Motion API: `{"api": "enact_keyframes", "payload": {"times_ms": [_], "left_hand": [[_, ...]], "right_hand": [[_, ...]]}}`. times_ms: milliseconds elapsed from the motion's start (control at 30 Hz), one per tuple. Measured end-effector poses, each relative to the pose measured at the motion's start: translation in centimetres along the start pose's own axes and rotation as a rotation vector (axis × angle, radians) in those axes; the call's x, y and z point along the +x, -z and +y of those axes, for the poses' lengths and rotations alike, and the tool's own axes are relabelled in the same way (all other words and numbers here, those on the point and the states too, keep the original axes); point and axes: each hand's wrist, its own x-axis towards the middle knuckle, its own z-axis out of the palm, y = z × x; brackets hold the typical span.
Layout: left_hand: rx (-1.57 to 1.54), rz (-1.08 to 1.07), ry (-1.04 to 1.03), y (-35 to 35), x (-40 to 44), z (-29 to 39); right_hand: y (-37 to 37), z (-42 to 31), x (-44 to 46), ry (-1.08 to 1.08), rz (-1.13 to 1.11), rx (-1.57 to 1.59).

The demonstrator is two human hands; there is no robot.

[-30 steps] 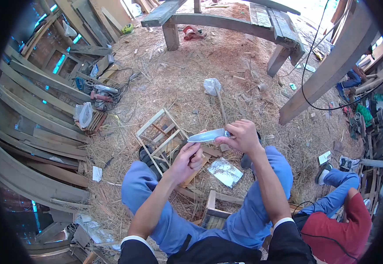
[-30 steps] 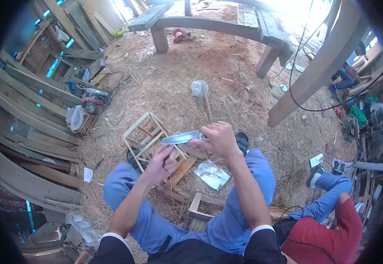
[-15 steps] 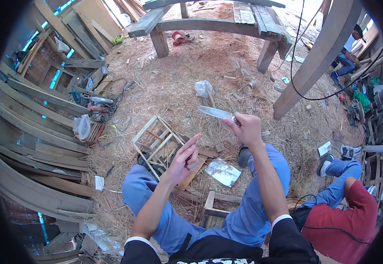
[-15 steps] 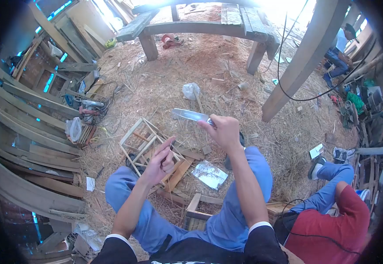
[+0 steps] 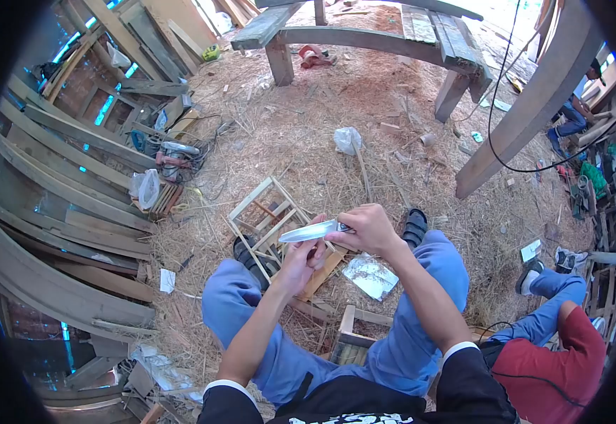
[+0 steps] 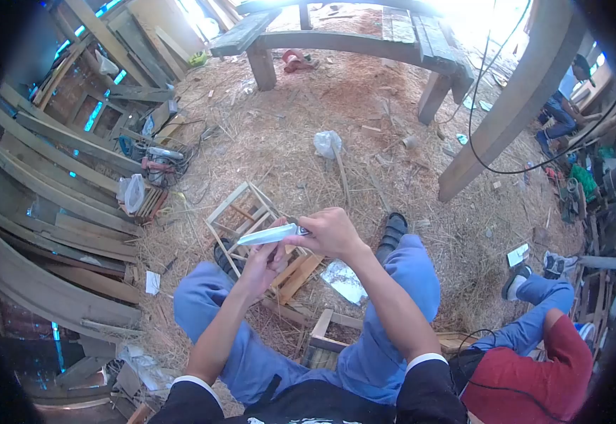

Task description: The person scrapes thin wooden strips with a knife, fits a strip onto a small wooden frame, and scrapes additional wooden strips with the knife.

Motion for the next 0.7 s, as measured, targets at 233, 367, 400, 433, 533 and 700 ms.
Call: {"api": "enact_keyframes", "payload": {"times_ms": [233, 367, 400, 433, 533, 700], "left_hand": [[-0.056, -0.073, 0.068, 1.1, -0.5, 0.9], [-0.071, -0.100, 0.074, 0.6, -0.9, 1.7], [-0.074, -0.114, 0.064, 0.6, -1.0, 1.8], [-0.070, -0.103, 0.058, 0.9, -0.9, 1.6], [-0.037, -0.091, 0.033, 1.1, -0.8, 1.0], [0.095, -0.094, -0.001, 0.5, -0.7, 0.1]], "right_hand": [[-0.5, 0.1, 0.9, 0.071, 0.010, 0.005], [-0.1, 0.6, 0.8, 0.059, 0.007, -0.030], [0.0, 0.8, 0.7, 0.053, 0.007, -0.047], [0.1, 1.0, 0.7, 0.038, 0.032, -0.045], [0.9, 1.7, 0.4, -0.038, 0.099, -0.066], [2.2, 3.2, -0.3, -0.185, 0.158, -0.119]]}}
